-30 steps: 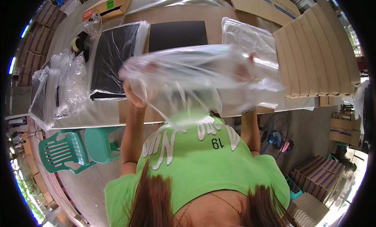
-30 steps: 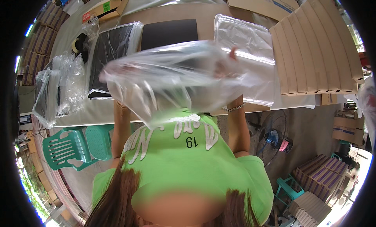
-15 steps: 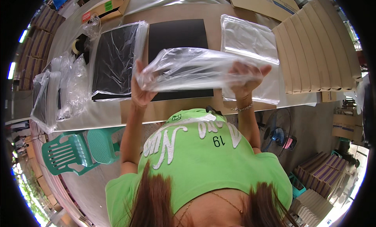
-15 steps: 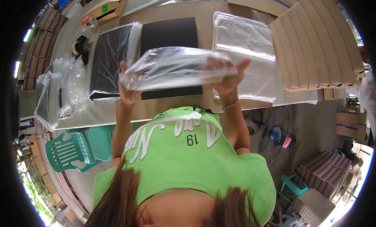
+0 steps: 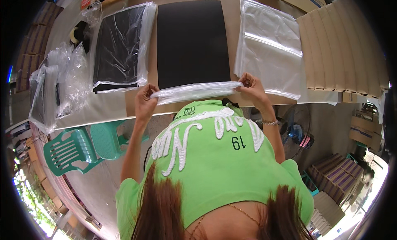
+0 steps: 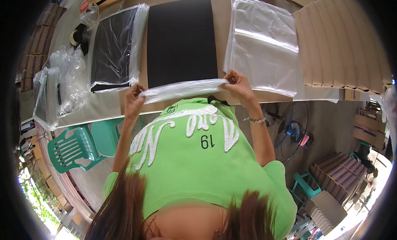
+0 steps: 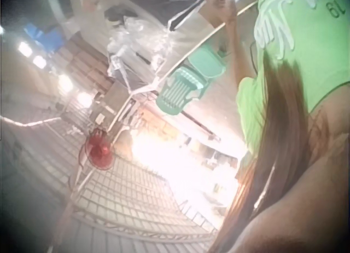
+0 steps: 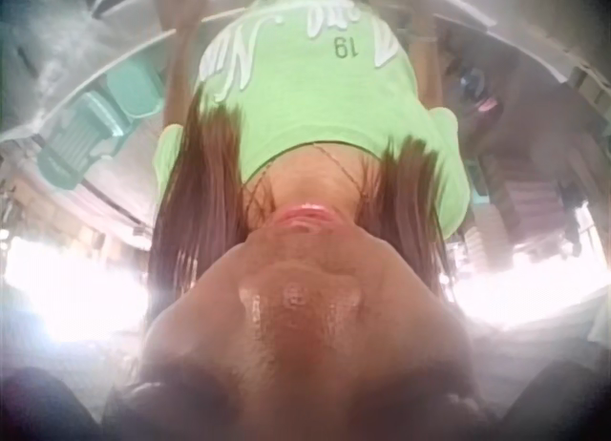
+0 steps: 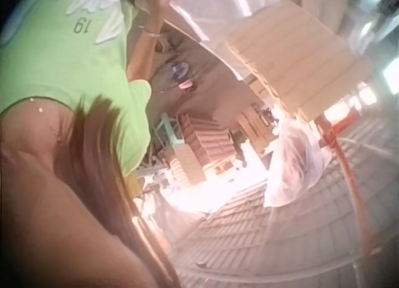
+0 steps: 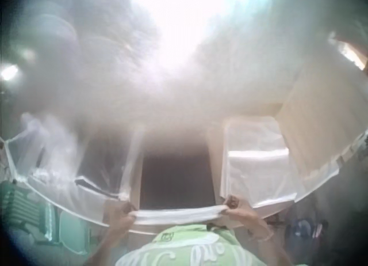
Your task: The person places black and white rectangular boards into clear plastic bags by hand and stacks them on a table.
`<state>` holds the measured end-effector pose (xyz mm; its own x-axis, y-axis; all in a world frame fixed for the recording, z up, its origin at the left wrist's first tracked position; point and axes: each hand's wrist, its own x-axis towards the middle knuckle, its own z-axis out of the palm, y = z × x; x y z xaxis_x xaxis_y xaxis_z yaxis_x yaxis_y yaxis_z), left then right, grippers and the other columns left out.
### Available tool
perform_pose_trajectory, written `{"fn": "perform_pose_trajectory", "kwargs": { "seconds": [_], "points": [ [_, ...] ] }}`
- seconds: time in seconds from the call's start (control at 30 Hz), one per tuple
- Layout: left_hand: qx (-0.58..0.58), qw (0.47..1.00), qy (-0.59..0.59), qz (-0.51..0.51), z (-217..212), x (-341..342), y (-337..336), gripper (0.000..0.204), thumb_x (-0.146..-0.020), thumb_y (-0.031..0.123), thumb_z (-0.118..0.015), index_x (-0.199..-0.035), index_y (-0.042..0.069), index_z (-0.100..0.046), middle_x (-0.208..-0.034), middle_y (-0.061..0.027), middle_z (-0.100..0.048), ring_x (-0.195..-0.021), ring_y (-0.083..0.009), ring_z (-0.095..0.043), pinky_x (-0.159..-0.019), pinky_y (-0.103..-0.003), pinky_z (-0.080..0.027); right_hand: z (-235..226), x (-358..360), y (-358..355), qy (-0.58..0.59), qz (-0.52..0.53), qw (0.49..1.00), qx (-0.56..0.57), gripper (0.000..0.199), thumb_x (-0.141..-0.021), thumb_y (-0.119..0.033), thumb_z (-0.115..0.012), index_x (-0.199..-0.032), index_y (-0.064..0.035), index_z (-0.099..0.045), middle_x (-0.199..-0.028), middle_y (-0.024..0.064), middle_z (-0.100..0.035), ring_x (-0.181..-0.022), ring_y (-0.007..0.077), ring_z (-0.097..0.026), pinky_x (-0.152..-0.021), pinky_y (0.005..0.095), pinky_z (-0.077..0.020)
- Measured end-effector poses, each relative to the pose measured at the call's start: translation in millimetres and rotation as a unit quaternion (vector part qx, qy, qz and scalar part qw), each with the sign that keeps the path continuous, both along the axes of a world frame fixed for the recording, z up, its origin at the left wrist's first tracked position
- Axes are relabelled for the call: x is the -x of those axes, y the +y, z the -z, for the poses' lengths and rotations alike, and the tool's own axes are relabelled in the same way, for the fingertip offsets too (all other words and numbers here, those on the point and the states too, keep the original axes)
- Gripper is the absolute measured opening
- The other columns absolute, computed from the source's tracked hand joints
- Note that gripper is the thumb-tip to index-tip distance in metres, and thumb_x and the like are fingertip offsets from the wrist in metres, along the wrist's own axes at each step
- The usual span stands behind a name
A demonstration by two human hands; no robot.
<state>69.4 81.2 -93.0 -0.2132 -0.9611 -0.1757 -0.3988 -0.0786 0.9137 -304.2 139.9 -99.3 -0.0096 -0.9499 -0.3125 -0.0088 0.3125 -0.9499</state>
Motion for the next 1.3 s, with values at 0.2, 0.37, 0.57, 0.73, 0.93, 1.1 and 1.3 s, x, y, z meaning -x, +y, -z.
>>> {"fn": "perform_pose_trajectory", "kwargs": {
  "seconds": [0.2,0.37,0.57,0.73,0.93,1.1,1.3],
  "points": [
    [0.137,0.979,-0.154,-0.002,-10.8,23.1,25.7,0.076,-0.053,-0.009,-0.037,-0.128,0.004,-0.045,-0.113,-0.0149,-0.047,-0.108,-0.0271,-0.047,-0.096,-0.036,-0.037,2.4,-29.0,23.5,0.245,0.106,0.963,0.026,0.035,-0.073,0.007,-0.054,-0.106,-0.0030,-0.057,-0.086,0.0083,-0.058,-0.075,0.0157,-0.056,-0.066,0.0258,-0.0442],
    [0.101,0.985,-0.104,0.095,8.4,13.4,30.1,0.088,-0.054,-0.006,-0.037,-0.141,0.002,-0.025,-0.143,-0.0203,-0.026,-0.133,-0.0313,-0.026,-0.112,-0.036,-0.015,-11.5,-36.6,23.3,0.237,0.026,0.970,0.053,0.068,-0.075,0.011,-0.047,-0.138,-0.0117,-0.034,-0.120,0.0167,-0.055,-0.105,0.0305,-0.055,-0.086,0.0331,-0.0437],
    [0.061,0.994,-0.011,0.094,18.2,4.4,35.0,0.073,-0.069,0.005,-0.034,-0.141,-0.003,-0.021,-0.145,-0.0205,-0.027,-0.134,-0.0280,-0.028,-0.111,-0.033,-0.017,-15.3,-41.2,23.7,0.232,-0.014,0.971,0.053,0.073,-0.077,0.009,-0.049,-0.143,-0.0133,-0.024,-0.132,0.0178,-0.045,-0.122,0.0342,-0.042,-0.098,0.0373,-0.0387],
    [0.052,0.987,0.111,0.102,16.2,1.1,33.5,0.068,-0.074,0.006,-0.029,-0.141,-0.001,-0.023,-0.141,-0.0201,-0.034,-0.129,-0.0278,-0.036,-0.109,-0.034,-0.022,-23.9,-42.8,21.8,0.281,-0.003,0.958,0.053,0.064,-0.079,0.008,-0.049,-0.138,-0.0098,-0.033,-0.126,0.0206,-0.050,-0.117,0.0318,-0.047,-0.097,0.0362,-0.0408],
    [0.060,0.997,-0.053,-0.016,7.4,15.9,32.5,0.070,-0.068,0.002,-0.032,-0.137,-0.003,-0.032,-0.138,-0.0215,-0.036,-0.130,-0.0299,-0.031,-0.111,-0.035,-0.017,-36.7,-49.5,19.9,0.215,0.003,0.976,0.036,0.053,-0.080,0.009,-0.049,-0.130,-0.0065,-0.046,-0.121,0.0192,-0.055,-0.114,0.0285,-0.053,-0.095,0.0325,-0.0423],
    [0.098,0.995,0.028,0.018,25.8,1.1,23.5,0.068,-0.068,0.002,-0.033,-0.135,-0.002,-0.037,-0.131,-0.0185,-0.042,-0.129,-0.0276,-0.033,-0.110,-0.034,-0.019,-31.6,-49.5,16.8,0.107,0.028,0.994,0.009,0.051,-0.079,0.010,-0.050,-0.127,-0.0072,-0.050,-0.116,0.0158,-0.060,-0.109,0.0240,-0.057,-0.093,0.0297,-0.0437],
    [0.057,0.992,0.080,-0.076,10.0,8.6,16.6,0.062,-0.065,-0.013,-0.037,-0.123,0.002,-0.054,-0.120,-0.0091,-0.049,-0.116,-0.0189,-0.046,-0.102,-0.029,-0.033,-52.8,-50.6,13.6,0.225,0.063,0.967,0.100,0.043,-0.075,0.012,-0.052,-0.112,-0.0059,-0.063,-0.110,0.0120,-0.062,-0.104,0.0234,-0.059,-0.090,0.0302,-0.0455]
  ]
}}
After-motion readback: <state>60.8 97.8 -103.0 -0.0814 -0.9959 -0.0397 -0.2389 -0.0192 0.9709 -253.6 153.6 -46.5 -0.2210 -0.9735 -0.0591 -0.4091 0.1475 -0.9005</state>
